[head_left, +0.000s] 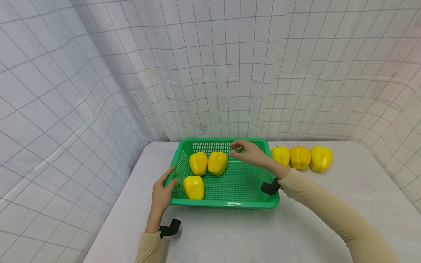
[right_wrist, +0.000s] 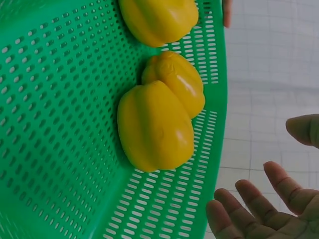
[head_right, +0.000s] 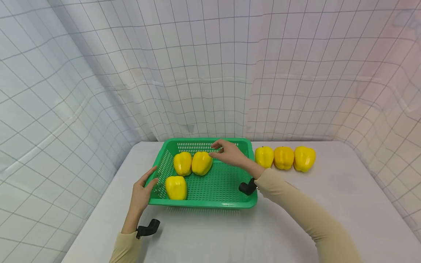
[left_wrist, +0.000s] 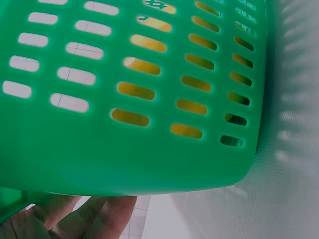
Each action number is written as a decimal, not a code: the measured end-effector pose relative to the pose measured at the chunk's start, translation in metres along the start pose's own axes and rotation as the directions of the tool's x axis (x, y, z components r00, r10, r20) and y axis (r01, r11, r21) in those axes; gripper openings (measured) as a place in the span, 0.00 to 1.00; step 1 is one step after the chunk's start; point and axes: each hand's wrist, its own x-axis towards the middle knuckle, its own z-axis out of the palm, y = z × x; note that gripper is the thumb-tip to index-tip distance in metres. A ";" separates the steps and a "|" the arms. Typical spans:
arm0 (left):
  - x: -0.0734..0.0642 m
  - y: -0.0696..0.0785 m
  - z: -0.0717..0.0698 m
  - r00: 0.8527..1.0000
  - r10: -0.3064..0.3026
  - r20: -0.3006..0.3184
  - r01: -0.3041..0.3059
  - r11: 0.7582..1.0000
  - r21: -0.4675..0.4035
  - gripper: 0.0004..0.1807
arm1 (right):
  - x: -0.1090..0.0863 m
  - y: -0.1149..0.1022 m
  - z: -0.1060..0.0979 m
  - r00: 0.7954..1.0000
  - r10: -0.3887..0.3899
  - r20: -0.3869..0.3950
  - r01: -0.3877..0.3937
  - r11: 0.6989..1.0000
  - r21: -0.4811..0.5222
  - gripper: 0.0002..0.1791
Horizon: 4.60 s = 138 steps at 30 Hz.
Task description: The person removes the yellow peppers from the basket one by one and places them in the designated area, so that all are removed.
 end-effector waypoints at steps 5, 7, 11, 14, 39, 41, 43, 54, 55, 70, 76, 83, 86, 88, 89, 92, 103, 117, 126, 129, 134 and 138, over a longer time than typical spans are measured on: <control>0.000 0.000 -0.001 1.000 -0.005 0.006 0.005 1.000 0.004 0.24 | 0.011 0.002 0.012 0.998 0.028 0.051 -0.028 1.000 -0.012 0.25; 0.000 0.000 -0.001 1.000 -0.006 0.008 0.006 1.000 0.003 0.24 | 0.015 0.003 0.017 0.997 0.034 0.065 -0.033 0.999 -0.016 0.26; 0.000 0.000 -0.001 1.000 -0.008 0.009 0.008 1.000 0.002 0.24 | 0.022 0.005 0.026 0.994 0.056 0.092 -0.055 0.998 -0.021 0.30; 0.000 0.000 -0.001 1.000 -0.010 0.009 0.010 1.000 0.004 0.24 | 0.029 0.007 0.033 0.991 0.087 0.097 -0.083 0.996 -0.046 0.33; 0.001 0.000 0.000 1.000 -0.014 0.011 0.014 1.000 -0.008 0.24 | 0.063 0.020 0.076 0.960 0.279 0.009 -0.273 0.945 -0.179 0.40; 0.001 -0.001 0.000 1.000 -0.016 0.011 0.016 1.000 -0.017 0.25 | 0.063 0.019 0.078 0.955 0.298 0.011 -0.291 0.940 -0.178 0.42; 0.000 -0.001 0.000 1.000 -0.015 0.013 0.016 1.000 -0.024 0.25 | 0.063 0.019 0.079 0.951 0.308 0.022 -0.300 0.937 -0.181 0.43; 0.001 0.000 0.000 1.000 -0.010 0.002 0.010 1.000 -0.003 0.24 | 0.059 0.025 0.079 0.943 0.324 0.071 -0.314 0.941 -0.125 0.47; 0.001 0.000 0.000 1.000 -0.009 0.002 0.009 1.000 -0.003 0.24 | 0.058 0.026 0.078 0.942 0.328 0.077 -0.318 0.941 -0.115 0.47; -0.002 0.002 -0.001 1.000 -0.007 0.011 0.007 1.000 -0.005 0.24 | 0.049 0.030 0.067 0.927 0.356 0.119 -0.352 0.934 -0.055 0.45; -0.002 0.003 -0.001 1.000 -0.015 0.017 0.015 1.000 -0.008 0.25 | 0.047 0.031 0.063 0.924 0.366 0.112 -0.364 0.931 -0.039 0.44; -0.001 0.002 -0.001 1.000 -0.017 0.008 0.017 1.000 -0.009 0.24 | 0.044 0.030 0.061 0.918 0.383 0.103 -0.384 0.923 -0.010 0.44; -0.001 0.003 -0.002 1.000 -0.017 0.013 0.017 1.000 -0.014 0.24 | 0.043 0.030 0.060 0.919 0.380 0.105 -0.383 0.924 0.001 0.44; -0.002 0.004 -0.002 1.000 -0.014 0.014 0.014 1.000 -0.017 0.24 | 0.043 0.030 0.060 0.920 0.378 0.102 -0.380 0.925 0.004 0.44; -0.004 0.010 -0.002 1.000 -0.019 0.016 0.019 1.000 -0.016 0.24 | 0.043 0.029 0.060 0.922 0.375 0.098 -0.377 0.926 0.005 0.44; -0.003 0.009 -0.002 1.000 -0.022 0.017 0.023 1.000 -0.016 0.24 | 0.043 0.028 0.059 0.927 0.366 0.085 -0.367 0.930 0.004 0.46; 0.000 0.003 -0.001 1.000 -0.001 0.007 0.001 1.000 -0.005 0.24 | 0.038 0.014 0.043 0.949 0.315 0.027 -0.315 0.942 0.114 0.45; 0.000 0.003 -0.001 1.000 -0.007 0.005 0.007 1.000 -0.020 0.24 | 0.028 0.004 0.026 0.964 0.255 -0.071 -0.237 0.950 0.203 0.38; -0.001 0.004 -0.001 1.000 -0.006 0.006 0.006 1.000 -0.014 0.24 | 0.019 0.000 0.014 0.965 0.236 -0.111 -0.207 0.952 0.227 0.41; -0.002 0.004 -0.001 1.000 -0.007 0.005 0.007 1.000 -0.013 0.24 | 0.016 -0.001 0.009 0.961 0.237 -0.141 -0.206 0.957 0.204 0.41; -0.001 0.003 -0.001 1.000 -0.007 0.004 0.007 1.000 -0.015 0.24 | 0.008 -0.001 0.001 0.955 0.243 -0.167 -0.205 0.955 0.215 0.41; -0.001 0.003 0.000 1.000 -0.008 0.005 0.008 1.000 -0.012 0.24 | 0.000 -0.001 -0.007 0.949 0.246 -0.199 -0.189 0.945 0.267 0.42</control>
